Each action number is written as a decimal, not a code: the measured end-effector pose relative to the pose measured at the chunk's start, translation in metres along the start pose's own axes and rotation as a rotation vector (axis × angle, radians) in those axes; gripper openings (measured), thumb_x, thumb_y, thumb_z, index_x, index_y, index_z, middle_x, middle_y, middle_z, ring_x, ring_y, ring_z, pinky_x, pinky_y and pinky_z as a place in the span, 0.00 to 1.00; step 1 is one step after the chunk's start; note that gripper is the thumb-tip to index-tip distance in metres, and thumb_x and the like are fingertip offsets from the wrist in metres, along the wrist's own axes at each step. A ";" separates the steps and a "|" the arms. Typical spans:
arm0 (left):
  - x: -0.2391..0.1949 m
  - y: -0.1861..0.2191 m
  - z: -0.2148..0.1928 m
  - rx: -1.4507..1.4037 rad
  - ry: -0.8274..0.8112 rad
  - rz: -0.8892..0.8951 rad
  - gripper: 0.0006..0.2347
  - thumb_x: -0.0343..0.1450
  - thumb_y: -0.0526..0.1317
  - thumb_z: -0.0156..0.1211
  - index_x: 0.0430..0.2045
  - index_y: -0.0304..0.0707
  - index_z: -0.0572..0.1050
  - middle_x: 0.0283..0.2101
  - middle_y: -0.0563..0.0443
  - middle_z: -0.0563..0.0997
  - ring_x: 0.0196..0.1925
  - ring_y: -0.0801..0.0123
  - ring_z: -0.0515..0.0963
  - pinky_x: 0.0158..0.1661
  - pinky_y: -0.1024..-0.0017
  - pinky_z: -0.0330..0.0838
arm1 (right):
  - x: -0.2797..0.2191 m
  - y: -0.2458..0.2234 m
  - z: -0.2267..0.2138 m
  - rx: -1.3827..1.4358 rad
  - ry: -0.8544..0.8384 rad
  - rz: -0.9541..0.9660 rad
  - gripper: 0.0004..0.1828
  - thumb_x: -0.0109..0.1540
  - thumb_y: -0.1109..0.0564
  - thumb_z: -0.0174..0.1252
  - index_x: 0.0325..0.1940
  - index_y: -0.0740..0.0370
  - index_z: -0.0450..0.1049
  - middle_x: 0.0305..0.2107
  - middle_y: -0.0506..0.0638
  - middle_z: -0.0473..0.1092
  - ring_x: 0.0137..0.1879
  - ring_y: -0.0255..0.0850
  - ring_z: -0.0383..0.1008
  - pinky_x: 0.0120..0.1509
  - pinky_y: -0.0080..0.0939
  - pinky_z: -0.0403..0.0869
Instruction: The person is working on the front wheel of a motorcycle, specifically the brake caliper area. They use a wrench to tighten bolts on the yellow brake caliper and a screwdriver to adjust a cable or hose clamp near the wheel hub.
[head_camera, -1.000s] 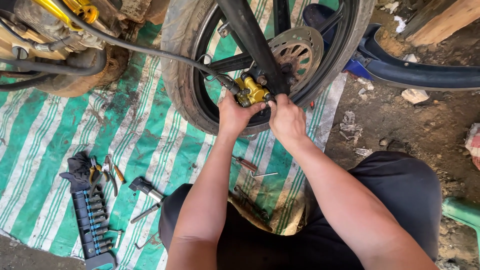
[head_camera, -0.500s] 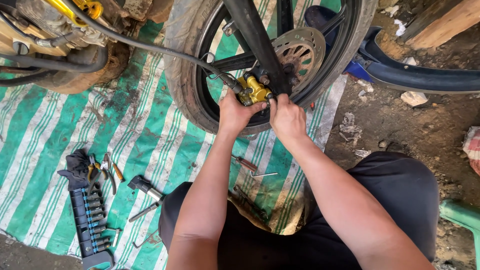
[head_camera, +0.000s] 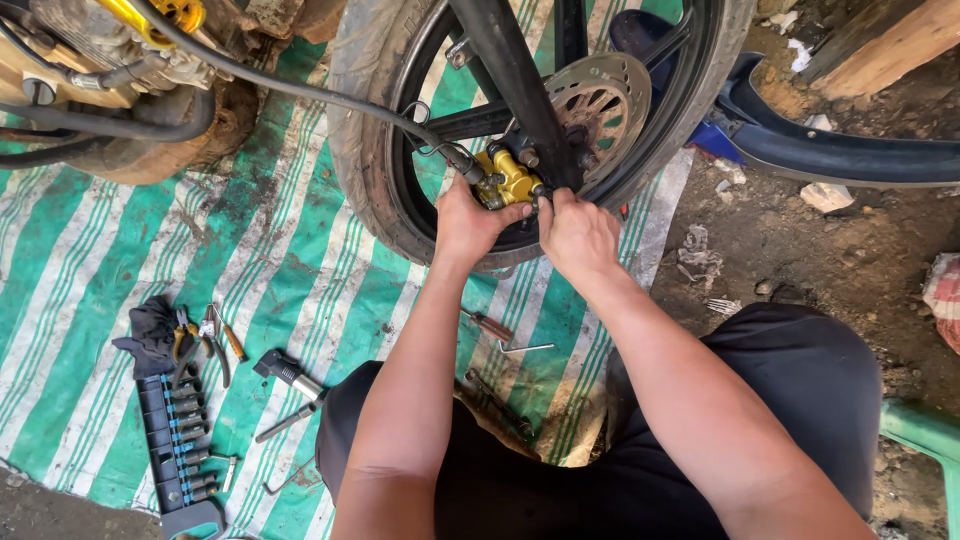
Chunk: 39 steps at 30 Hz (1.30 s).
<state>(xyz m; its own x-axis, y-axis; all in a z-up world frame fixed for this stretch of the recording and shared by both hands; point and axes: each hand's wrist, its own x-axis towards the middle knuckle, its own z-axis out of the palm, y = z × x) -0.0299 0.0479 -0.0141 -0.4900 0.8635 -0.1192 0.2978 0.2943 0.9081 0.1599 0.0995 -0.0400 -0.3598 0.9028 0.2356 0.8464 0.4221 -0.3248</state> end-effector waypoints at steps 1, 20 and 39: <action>0.000 -0.001 0.001 -0.006 -0.005 0.003 0.36 0.54 0.50 0.93 0.54 0.39 0.77 0.54 0.37 0.88 0.64 0.38 0.83 0.65 0.47 0.79 | 0.001 -0.002 -0.006 0.009 -0.059 0.046 0.23 0.73 0.36 0.52 0.42 0.57 0.76 0.32 0.58 0.82 0.37 0.70 0.84 0.44 0.72 0.82; 0.003 -0.008 0.003 0.013 -0.016 -0.049 0.37 0.53 0.51 0.92 0.54 0.41 0.77 0.55 0.36 0.88 0.64 0.38 0.83 0.65 0.47 0.79 | 0.002 -0.017 -0.019 0.116 -0.227 0.227 0.21 0.67 0.38 0.58 0.52 0.56 0.74 0.41 0.67 0.81 0.49 0.75 0.83 0.54 0.77 0.78; -0.177 0.102 -0.186 0.245 0.143 0.203 0.28 0.68 0.45 0.79 0.60 0.30 0.76 0.53 0.41 0.90 0.50 0.55 0.91 0.51 0.62 0.83 | 0.009 -0.004 -0.011 0.592 -0.089 0.254 0.19 0.75 0.48 0.56 0.38 0.63 0.80 0.24 0.57 0.73 0.24 0.54 0.71 0.30 0.52 0.72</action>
<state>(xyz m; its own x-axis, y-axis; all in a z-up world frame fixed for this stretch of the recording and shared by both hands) -0.0650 -0.1514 0.1745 -0.5058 0.8532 0.1270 0.5799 0.2274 0.7823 0.1578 0.1049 -0.0263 -0.2296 0.9732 0.0160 0.5593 0.1454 -0.8161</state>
